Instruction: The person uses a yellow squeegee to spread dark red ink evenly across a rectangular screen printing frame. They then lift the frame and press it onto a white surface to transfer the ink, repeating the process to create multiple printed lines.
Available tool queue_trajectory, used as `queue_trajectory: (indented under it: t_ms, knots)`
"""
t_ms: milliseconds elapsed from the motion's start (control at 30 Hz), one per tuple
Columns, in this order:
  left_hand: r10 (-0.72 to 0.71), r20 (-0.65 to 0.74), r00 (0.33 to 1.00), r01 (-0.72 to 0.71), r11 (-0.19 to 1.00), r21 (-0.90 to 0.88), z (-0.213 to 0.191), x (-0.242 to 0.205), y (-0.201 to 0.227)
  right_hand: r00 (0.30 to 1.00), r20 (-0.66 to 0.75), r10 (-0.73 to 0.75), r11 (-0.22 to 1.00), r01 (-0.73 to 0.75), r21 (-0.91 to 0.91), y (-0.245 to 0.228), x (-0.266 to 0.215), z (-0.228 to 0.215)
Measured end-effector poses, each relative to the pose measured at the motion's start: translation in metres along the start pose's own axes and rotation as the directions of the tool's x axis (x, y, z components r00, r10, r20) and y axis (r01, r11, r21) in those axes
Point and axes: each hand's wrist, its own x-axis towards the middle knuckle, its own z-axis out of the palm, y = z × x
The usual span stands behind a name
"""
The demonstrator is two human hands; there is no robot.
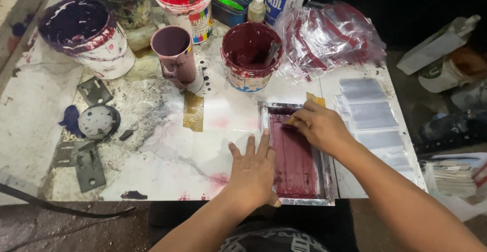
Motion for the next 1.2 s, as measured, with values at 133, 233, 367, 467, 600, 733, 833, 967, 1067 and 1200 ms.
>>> queue_trajectory:
  t_ms: [133,233,367,467,600,733,833,967,1067,1200]
  knots:
    - [0.007,0.012,1.000,-0.007,1.000,-0.011,0.000,-0.001,0.000,0.996,-0.079,0.040,0.998,-0.043,-0.037,0.012,0.005,0.006]
    - [0.008,-0.012,1.000,-0.008,1.000,-0.004,0.001,0.002,0.000,0.989,-0.143,-0.029,1.000,0.029,0.000,0.020,0.006,0.020]
    - [0.000,-0.008,1.000,0.000,1.000,-0.009,0.004,0.003,-0.001,0.980,-0.124,-0.153,0.984,0.139,-0.113,0.016,-0.006,0.034]
    - [0.005,-0.020,1.000,-0.005,1.000,-0.014,0.005,0.006,-0.001,0.981,-0.031,-0.190,0.976,0.186,-0.111,-0.019,-0.041,0.014]
    - [0.014,-0.030,0.999,-0.015,1.000,-0.025,0.004,0.003,-0.002,0.979,0.109,-0.170,0.983,0.177,-0.052,-0.045,-0.116,0.020]
    - [0.017,-0.048,0.999,-0.016,1.000,0.020,0.006,0.004,-0.001,0.986,0.067,-0.150,0.988,0.151,-0.009,-0.074,-0.140,0.010]
    - [-0.001,-0.038,0.999,0.002,1.000,0.007,0.005,0.005,-0.001,0.990,0.051,-0.133,0.990,0.135,-0.027,-0.081,-0.145,0.010]
    - [0.004,-0.032,0.999,-0.004,1.000,-0.004,0.005,0.003,-0.001,0.985,0.014,-0.171,0.984,0.172,-0.051,-0.087,-0.148,0.009]
    - [0.011,-0.035,0.999,-0.012,1.000,-0.019,0.005,0.003,-0.002,0.982,-0.013,-0.186,0.981,0.185,-0.058,-0.091,-0.144,0.000]
    - [0.011,-0.007,1.000,-0.012,0.997,-0.073,0.004,0.001,-0.002,0.994,-0.104,-0.043,0.999,0.044,0.004,-0.068,-0.163,0.003]
